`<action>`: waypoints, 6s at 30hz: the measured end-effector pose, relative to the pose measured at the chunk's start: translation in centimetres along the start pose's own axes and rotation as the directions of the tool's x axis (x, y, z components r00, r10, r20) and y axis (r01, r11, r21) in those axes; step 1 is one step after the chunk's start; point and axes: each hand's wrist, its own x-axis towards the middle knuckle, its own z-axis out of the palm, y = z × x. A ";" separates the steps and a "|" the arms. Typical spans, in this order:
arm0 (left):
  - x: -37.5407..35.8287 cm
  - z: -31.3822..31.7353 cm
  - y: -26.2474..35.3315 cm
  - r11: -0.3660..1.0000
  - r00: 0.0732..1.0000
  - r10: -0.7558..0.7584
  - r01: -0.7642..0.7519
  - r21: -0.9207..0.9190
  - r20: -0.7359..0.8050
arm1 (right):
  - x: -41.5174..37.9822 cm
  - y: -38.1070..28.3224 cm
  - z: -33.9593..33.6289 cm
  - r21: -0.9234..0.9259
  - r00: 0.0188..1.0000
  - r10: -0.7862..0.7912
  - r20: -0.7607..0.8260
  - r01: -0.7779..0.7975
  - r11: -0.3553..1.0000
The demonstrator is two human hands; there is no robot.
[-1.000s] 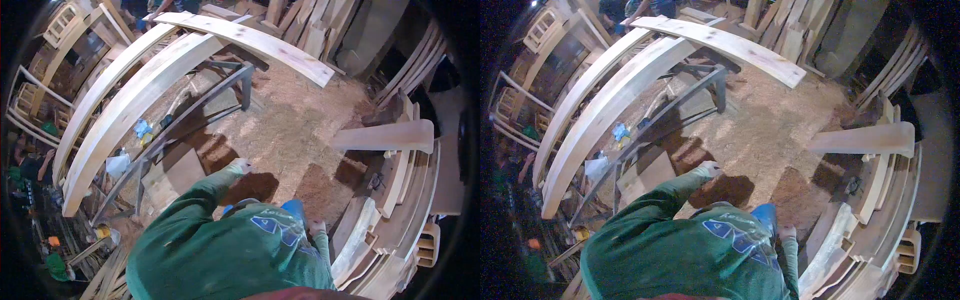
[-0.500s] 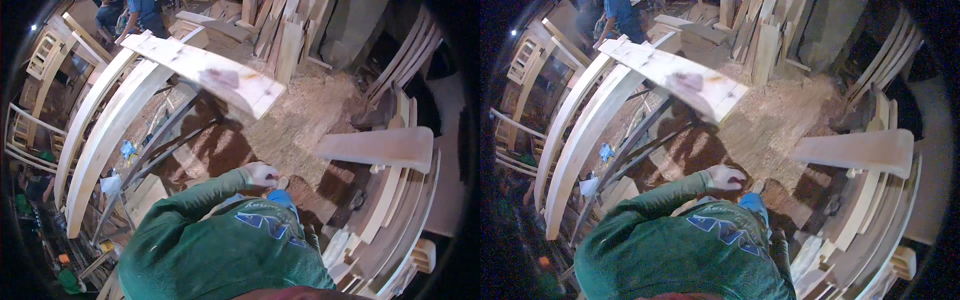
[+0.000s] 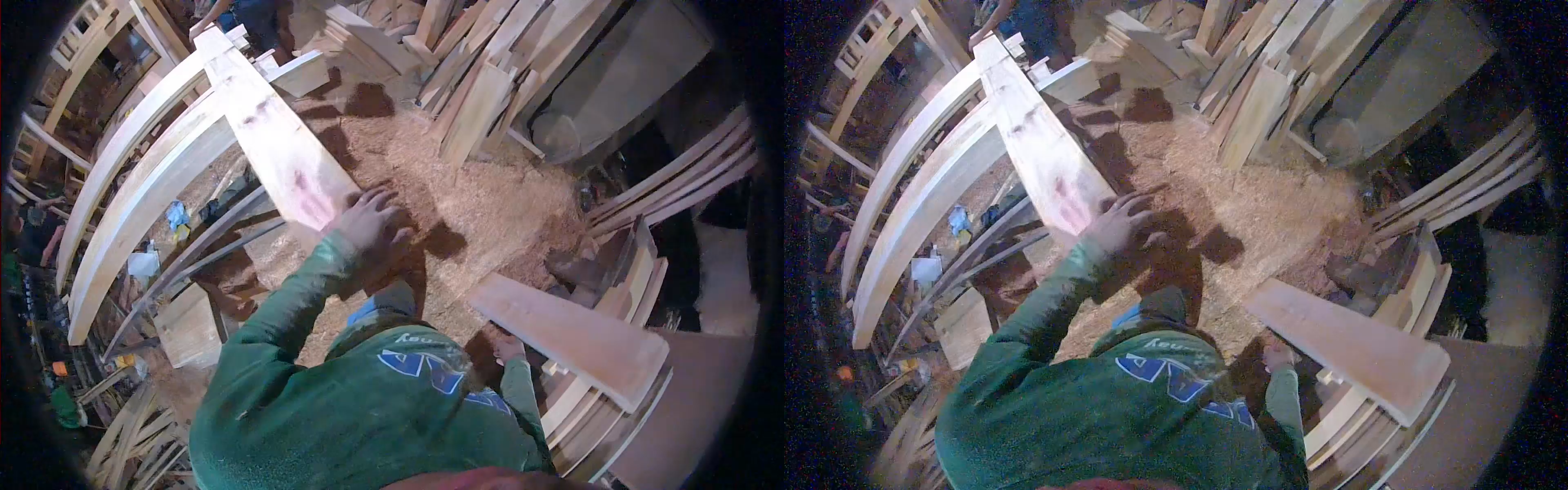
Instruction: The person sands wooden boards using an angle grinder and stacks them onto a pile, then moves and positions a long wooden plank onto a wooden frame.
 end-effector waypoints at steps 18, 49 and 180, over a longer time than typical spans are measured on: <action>6.1 -0.6 -2.6 0.725 0.767 -0.639 0.624 -0.292 0.054 | 28.8 -29.2 -5.9 -0.466 0.929 -0.230 0.291 0.347 0.814; 19.1 -3.4 -32.6 -0.172 -0.091 -0.957 0.942 0.288 -0.275 | 44.9 -71.7 -6.3 -0.681 0.658 -0.182 0.731 0.719 -0.137; 20.4 -4.1 -33.6 -0.393 -0.358 -0.807 0.919 -0.025 -0.470 | 40.3 -96.3 11.0 -0.637 0.640 -0.161 0.751 0.767 0.078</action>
